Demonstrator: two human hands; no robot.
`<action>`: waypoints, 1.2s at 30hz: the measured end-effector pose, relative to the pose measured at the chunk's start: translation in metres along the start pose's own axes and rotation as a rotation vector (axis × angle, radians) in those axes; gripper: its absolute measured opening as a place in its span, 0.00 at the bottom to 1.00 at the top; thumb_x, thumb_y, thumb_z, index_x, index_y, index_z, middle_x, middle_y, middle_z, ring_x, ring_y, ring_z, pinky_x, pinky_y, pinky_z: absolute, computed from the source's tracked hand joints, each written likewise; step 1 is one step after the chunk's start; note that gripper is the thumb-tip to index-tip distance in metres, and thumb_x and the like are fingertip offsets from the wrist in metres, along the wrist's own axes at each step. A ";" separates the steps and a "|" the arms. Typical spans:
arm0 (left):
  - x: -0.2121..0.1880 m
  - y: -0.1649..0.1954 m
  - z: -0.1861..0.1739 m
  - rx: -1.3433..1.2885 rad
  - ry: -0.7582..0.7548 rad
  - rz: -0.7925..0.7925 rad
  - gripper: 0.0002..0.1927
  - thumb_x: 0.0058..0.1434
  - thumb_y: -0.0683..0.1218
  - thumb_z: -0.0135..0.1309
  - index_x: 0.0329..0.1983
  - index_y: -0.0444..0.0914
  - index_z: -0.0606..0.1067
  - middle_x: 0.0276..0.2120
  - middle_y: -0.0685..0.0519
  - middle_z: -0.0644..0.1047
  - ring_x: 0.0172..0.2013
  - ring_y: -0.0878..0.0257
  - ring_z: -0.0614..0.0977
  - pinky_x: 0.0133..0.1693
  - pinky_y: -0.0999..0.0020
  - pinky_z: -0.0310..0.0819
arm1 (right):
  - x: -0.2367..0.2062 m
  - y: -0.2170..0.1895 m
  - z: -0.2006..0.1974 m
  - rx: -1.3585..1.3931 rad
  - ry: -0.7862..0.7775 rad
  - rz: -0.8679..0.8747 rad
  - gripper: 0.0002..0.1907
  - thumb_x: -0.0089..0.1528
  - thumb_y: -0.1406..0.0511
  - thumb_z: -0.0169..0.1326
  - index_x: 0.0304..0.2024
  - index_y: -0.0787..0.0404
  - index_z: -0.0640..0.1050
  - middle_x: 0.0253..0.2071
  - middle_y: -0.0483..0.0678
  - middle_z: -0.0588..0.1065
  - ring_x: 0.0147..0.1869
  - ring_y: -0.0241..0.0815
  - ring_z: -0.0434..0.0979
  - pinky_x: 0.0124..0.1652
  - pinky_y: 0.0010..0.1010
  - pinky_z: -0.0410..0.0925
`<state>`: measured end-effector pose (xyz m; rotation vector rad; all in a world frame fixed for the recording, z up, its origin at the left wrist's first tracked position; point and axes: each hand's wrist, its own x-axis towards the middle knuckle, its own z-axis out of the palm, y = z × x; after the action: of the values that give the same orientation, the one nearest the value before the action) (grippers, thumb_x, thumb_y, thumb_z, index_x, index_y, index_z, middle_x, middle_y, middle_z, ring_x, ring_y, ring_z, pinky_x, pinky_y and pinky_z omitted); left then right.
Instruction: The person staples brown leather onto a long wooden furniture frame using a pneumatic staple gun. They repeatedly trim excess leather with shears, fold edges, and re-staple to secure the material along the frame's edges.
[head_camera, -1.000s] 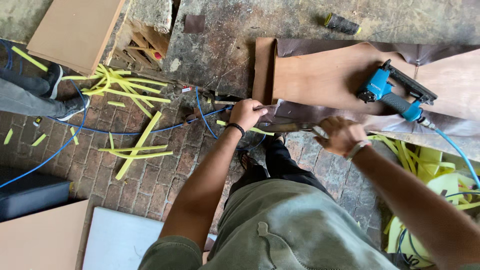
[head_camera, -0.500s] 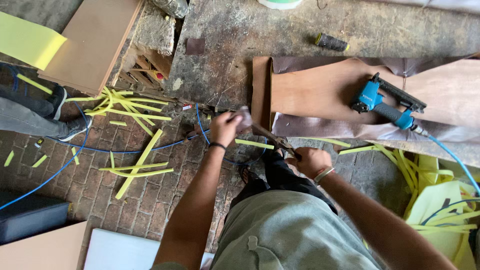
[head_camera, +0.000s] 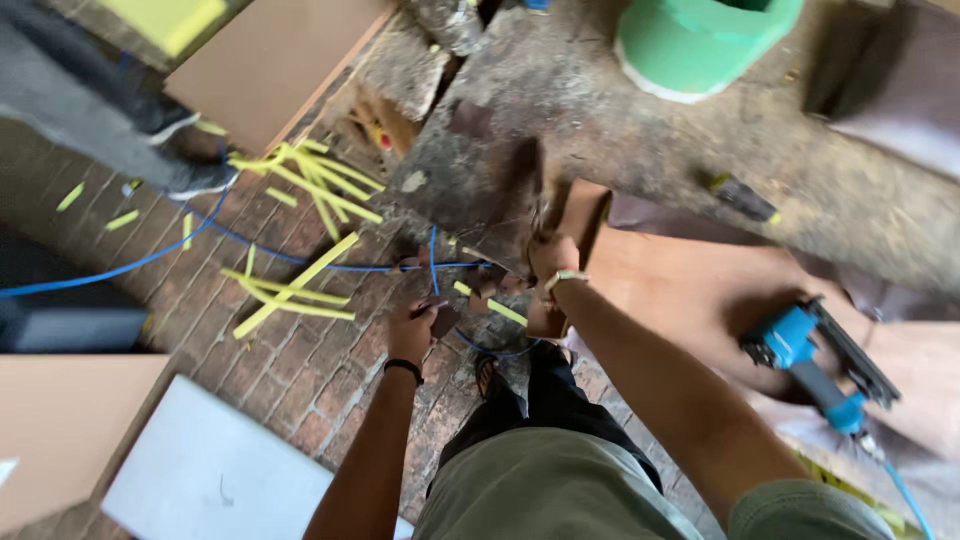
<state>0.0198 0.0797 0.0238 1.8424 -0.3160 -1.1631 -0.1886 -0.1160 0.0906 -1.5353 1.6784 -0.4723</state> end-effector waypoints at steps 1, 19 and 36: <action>-0.002 0.002 -0.002 0.071 -0.010 0.012 0.17 0.67 0.46 0.59 0.56 0.35 0.83 0.31 0.43 0.79 0.24 0.62 0.74 0.24 0.66 0.66 | 0.010 -0.014 0.002 0.105 -0.041 0.049 0.14 0.59 0.60 0.61 0.45 0.59 0.82 0.37 0.55 0.82 0.42 0.53 0.84 0.42 0.41 0.75; -0.009 0.028 0.169 0.531 -0.385 0.307 0.39 0.55 0.55 0.67 0.64 0.32 0.68 0.45 0.45 0.83 0.47 0.52 0.84 0.50 0.58 0.78 | -0.091 0.103 -0.105 -0.037 -0.295 -0.079 0.13 0.60 0.60 0.60 0.46 0.57 0.84 0.42 0.49 0.84 0.46 0.40 0.85 0.47 0.33 0.75; -0.086 -0.036 0.137 0.738 -0.546 0.564 0.16 0.54 0.53 0.65 0.32 0.35 0.81 0.31 0.41 0.81 0.34 0.46 0.84 0.36 0.53 0.77 | -0.221 0.178 -0.127 0.232 -0.122 0.143 0.13 0.63 0.63 0.59 0.47 0.62 0.84 0.37 0.49 0.84 0.40 0.37 0.81 0.42 0.30 0.75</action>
<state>-0.1461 0.0768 0.0253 1.7776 -1.6417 -1.1940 -0.4127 0.0997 0.1054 -1.2422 1.5668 -0.4700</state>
